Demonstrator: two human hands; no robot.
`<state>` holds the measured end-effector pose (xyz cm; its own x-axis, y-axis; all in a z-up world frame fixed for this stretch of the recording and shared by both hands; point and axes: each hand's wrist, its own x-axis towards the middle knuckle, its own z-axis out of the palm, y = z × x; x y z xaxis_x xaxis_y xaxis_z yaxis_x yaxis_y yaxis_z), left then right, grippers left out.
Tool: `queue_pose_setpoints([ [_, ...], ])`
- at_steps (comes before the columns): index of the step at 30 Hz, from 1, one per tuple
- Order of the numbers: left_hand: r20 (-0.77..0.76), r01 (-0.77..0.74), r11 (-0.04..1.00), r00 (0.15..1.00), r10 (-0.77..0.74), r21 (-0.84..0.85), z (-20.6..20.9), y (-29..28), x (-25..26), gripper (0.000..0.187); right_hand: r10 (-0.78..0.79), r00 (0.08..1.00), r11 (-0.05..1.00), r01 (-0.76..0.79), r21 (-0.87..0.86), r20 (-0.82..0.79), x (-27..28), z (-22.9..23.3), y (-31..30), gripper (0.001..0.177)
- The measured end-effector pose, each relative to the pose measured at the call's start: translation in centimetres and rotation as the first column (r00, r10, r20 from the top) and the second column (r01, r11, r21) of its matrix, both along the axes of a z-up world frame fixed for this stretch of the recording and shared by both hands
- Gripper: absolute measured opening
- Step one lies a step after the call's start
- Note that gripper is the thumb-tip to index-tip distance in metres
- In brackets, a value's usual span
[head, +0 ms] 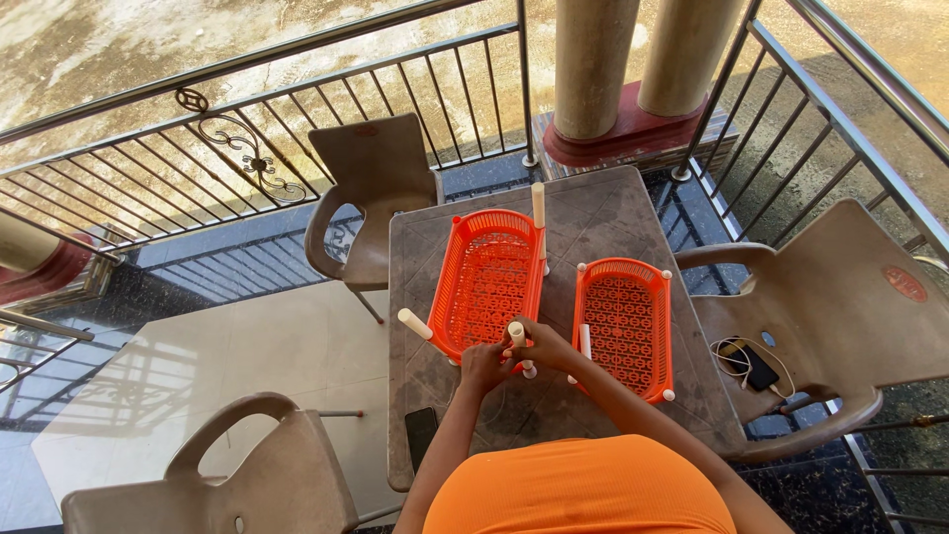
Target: The person assembles a red plastic basket by inserting white cylindrical legs into the basket's corner sockets. They handle the basket and legs one at a time, securing each leg into place on a table.
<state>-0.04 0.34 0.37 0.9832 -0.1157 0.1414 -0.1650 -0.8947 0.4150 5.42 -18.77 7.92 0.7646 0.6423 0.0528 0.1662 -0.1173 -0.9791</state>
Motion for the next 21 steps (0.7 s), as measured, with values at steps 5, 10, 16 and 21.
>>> queue_pose_setpoints([
  [5, -0.066, -0.007, 1.000, 0.998, 0.008, 0.025, -0.2, 0.1, 0.4, 0.039, 0.322, 0.945, 0.912, -0.295, 0.285, -0.051, 3.9, 3.3, -1.1, 0.056],
  [10, -0.198, -0.018, 0.989, 0.979, 0.047, 0.145, -0.6, 0.3, 0.6, 0.047, 0.491, 0.846, 0.866, -0.449, 0.220, -0.206, 4.1, 2.8, -0.5, 0.023],
  [16, -0.015, -0.015, 0.999, 1.000, 0.015, -0.036, 0.3, -0.3, 0.0, 0.036, 0.215, 0.974, 0.957, -0.195, 0.213, -0.074, 1.2, -0.1, 0.1, 0.013],
  [21, -0.101, -0.021, 1.000, 0.995, 0.022, 0.013, 0.9, -0.4, -0.1, 0.036, -0.195, 0.974, 0.980, 0.189, 0.058, 0.114, -1.9, -1.2, 2.1, 0.017],
])
